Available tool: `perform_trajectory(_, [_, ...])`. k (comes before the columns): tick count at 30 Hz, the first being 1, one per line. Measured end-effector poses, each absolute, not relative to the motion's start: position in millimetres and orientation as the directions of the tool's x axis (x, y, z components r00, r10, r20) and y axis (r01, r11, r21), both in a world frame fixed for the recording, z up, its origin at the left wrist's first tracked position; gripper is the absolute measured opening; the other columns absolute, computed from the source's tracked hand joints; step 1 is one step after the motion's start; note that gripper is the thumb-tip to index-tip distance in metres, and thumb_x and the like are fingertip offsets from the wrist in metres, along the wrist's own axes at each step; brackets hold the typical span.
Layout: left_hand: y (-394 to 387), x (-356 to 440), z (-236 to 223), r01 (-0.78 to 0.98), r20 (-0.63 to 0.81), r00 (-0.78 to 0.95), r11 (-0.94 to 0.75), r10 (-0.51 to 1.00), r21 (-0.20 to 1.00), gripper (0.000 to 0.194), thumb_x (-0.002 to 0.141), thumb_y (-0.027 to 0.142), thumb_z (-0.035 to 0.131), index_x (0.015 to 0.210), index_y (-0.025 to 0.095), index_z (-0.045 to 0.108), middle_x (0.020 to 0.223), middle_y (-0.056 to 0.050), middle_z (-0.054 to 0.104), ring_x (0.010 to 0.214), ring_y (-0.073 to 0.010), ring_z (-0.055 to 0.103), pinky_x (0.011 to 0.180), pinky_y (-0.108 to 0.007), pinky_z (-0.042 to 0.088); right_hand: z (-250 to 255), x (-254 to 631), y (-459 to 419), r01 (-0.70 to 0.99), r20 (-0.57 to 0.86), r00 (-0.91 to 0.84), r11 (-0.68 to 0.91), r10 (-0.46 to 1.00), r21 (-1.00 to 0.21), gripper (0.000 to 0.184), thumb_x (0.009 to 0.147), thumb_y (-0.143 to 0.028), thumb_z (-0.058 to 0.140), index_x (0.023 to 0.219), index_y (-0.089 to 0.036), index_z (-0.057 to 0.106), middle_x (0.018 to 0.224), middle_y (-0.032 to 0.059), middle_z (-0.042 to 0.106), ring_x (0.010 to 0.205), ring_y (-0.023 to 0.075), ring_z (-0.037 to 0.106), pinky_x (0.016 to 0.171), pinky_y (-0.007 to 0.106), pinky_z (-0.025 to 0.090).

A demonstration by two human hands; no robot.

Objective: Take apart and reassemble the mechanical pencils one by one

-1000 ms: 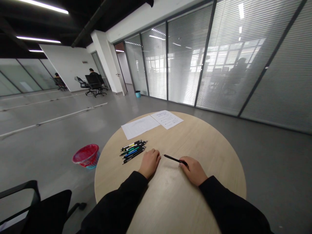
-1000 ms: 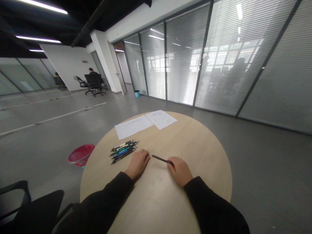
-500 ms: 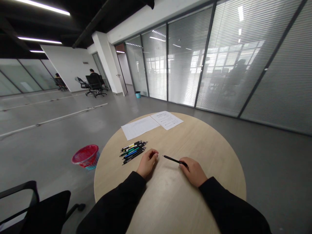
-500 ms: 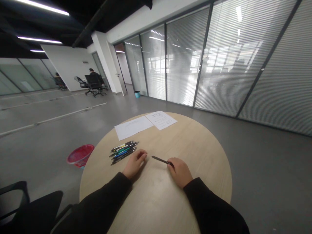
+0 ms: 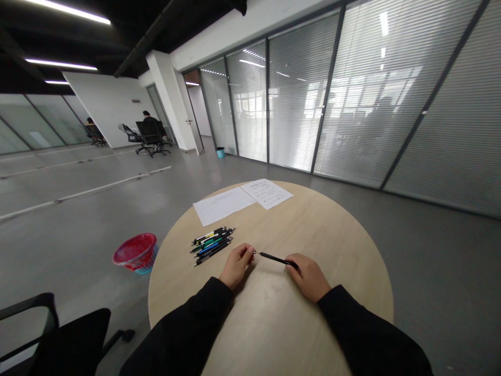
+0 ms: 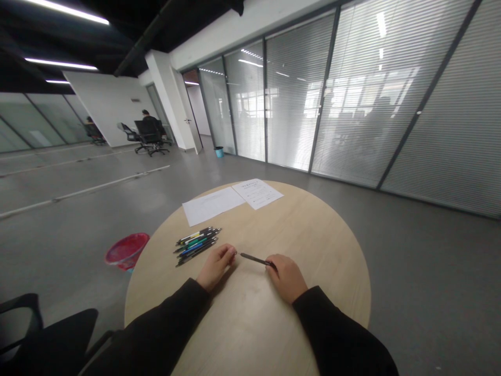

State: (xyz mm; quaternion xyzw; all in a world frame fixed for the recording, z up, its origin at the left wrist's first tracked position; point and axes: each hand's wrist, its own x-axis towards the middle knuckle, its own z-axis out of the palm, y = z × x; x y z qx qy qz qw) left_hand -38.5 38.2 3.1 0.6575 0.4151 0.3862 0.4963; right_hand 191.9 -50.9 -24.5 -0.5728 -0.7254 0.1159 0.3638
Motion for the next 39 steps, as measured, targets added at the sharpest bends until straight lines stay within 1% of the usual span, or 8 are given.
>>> perform_trajectory(10, [39.0, -37.6, -4.4, 0.23, 0.114, 0.432, -0.231, 0.895, 0.945, 0.038, 0.086, 0.053, 0.058, 0.073, 0.016, 0.057, 0.061, 0.002, 0.054, 0.058, -0.0128, 0.049, 0.06, -0.025, 0.038, -25.0, 191.2, -50.5, 0.76, 0.394, -0.104, 0.329, 0.913, -0.561, 0.014, 0.094, -0.022, 0.052, 0.096, -0.02, 0.066, 0.093, 0.0064, 0.07, 0.088, 0.0215, 0.063, 0.083, 0.034, 0.048])
perform_trajectory(18, [36.1, -37.1, -0.3, 0.25, 0.113, 0.43, -0.239, 0.896, 0.938, 0.039, 0.085, 0.053, 0.057, 0.071, 0.017, 0.056, 0.059, 0.002, 0.054, 0.056, -0.0128, 0.048, 0.059, -0.025, 0.038, -25.9, 190.7, -51.2, 0.766, 0.402, -0.119, 0.342, 0.908, -0.544, 0.013, 0.095, -0.021, 0.052, 0.096, -0.02, 0.065, 0.092, 0.0063, 0.07, 0.087, 0.0214, 0.063, 0.082, 0.034, 0.047])
perform_trajectory(25, [37.6, -37.8, -2.6, 0.261, 0.099, 0.432, -0.23, 0.896, 0.938, 0.04, 0.085, 0.055, 0.058, 0.068, 0.018, 0.054, 0.056, 0.003, 0.053, 0.053, -0.0123, 0.045, 0.056, -0.025, 0.035, -25.7, 190.4, -51.5, 0.764, 0.427, -0.126, 0.362, 0.895, -0.534, 0.018, 0.097, -0.024, 0.049, 0.096, -0.019, 0.065, 0.09, 0.0066, 0.069, 0.085, 0.0213, 0.062, 0.08, 0.034, 0.047])
perform_trajectory(31, [36.5, -36.7, -1.5, 0.232, 0.089, 0.43, -0.205, 0.899, 0.951, 0.043, 0.082, 0.057, 0.06, 0.066, 0.018, 0.053, 0.055, 0.003, 0.052, 0.052, -0.0119, 0.045, 0.056, -0.024, 0.036, -23.0, 189.8, -52.6, 0.765, 0.457, -0.105, 0.365, 0.883, -0.53, 0.022, 0.099, -0.028, 0.046, 0.097, -0.019, 0.066, 0.09, 0.0081, 0.069, 0.086, 0.0224, 0.062, 0.081, 0.036, 0.048])
perform_trajectory(39, [33.1, -34.5, 1.9, 0.131, 0.089, 0.433, -0.16, 0.897, 0.978, 0.039, 0.081, 0.053, 0.064, 0.071, 0.016, 0.057, 0.058, 0.003, 0.054, 0.055, -0.0109, 0.047, 0.057, -0.023, 0.038, -25.5, 190.5, -51.2, 0.759, 0.45, -0.104, 0.364, 0.887, -0.54, 0.019, 0.097, -0.026, 0.049, 0.098, -0.019, 0.066, 0.095, 0.0079, 0.071, 0.088, 0.0225, 0.064, 0.083, 0.036, 0.048])
